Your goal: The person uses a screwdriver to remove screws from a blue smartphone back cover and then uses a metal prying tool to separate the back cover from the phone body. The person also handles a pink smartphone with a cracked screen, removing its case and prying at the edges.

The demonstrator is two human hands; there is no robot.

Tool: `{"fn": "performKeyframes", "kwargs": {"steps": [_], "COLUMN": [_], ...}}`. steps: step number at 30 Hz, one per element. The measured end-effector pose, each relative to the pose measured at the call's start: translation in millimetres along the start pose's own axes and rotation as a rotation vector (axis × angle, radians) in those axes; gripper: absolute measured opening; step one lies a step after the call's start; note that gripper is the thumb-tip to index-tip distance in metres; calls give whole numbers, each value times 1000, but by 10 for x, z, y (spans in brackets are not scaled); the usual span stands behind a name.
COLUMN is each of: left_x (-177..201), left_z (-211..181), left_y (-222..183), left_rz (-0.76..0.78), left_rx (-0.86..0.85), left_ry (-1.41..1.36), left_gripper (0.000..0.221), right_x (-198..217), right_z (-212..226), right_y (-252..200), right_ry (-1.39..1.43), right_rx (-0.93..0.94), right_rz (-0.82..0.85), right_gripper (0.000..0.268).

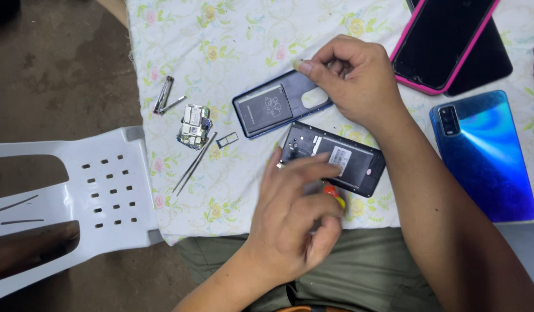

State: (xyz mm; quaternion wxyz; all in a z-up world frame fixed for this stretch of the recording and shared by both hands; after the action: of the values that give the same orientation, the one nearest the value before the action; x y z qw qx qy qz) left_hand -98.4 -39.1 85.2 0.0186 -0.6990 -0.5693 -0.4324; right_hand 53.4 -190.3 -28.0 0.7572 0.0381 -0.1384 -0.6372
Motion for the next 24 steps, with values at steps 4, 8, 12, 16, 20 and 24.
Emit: {"fn": "performKeyframes", "kwargs": {"steps": [4, 8, 12, 16, 20, 24], "left_x": [-37, -113, -64, -20, 36, -15], "left_z": [48, 76, -54, 1, 27, -56], "left_y": [-58, -144, -81, 85, 217, 337], "left_rz": [80, 97, 83, 252, 488, 636], "left_rx": [134, 65, -38, 230, 327, 321], "left_ry": [-106, 16, 223, 352, 313, 338], "left_gripper": [19, 22, 27, 24, 28, 26], "right_x": [6, 2, -24, -25, -8, -18], "right_z": [12, 39, 17, 12, 27, 34], "right_y": [10, -15, -1, 23, -5, 10], "right_ry": [-15, -44, -18, -17, -31, 10], "right_rx": [-32, -61, -61, -37, -56, -53], "right_rz": [-1, -7, -12, -6, -7, -7], "right_gripper": [18, 18, 19, 18, 18, 17]}}
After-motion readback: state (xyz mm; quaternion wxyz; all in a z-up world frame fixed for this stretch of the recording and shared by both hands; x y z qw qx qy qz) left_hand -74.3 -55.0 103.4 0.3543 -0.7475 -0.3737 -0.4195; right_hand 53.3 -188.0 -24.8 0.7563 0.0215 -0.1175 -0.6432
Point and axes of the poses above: each hand's wrist, its own y-axis towards the middle knuckle, its own x-axis out of the back of the hand, z = x × y, the point moved 2 cm from there along y, towards the middle knuckle, and after that the axes turned 3 degrees about y, right-handed, at the moved point
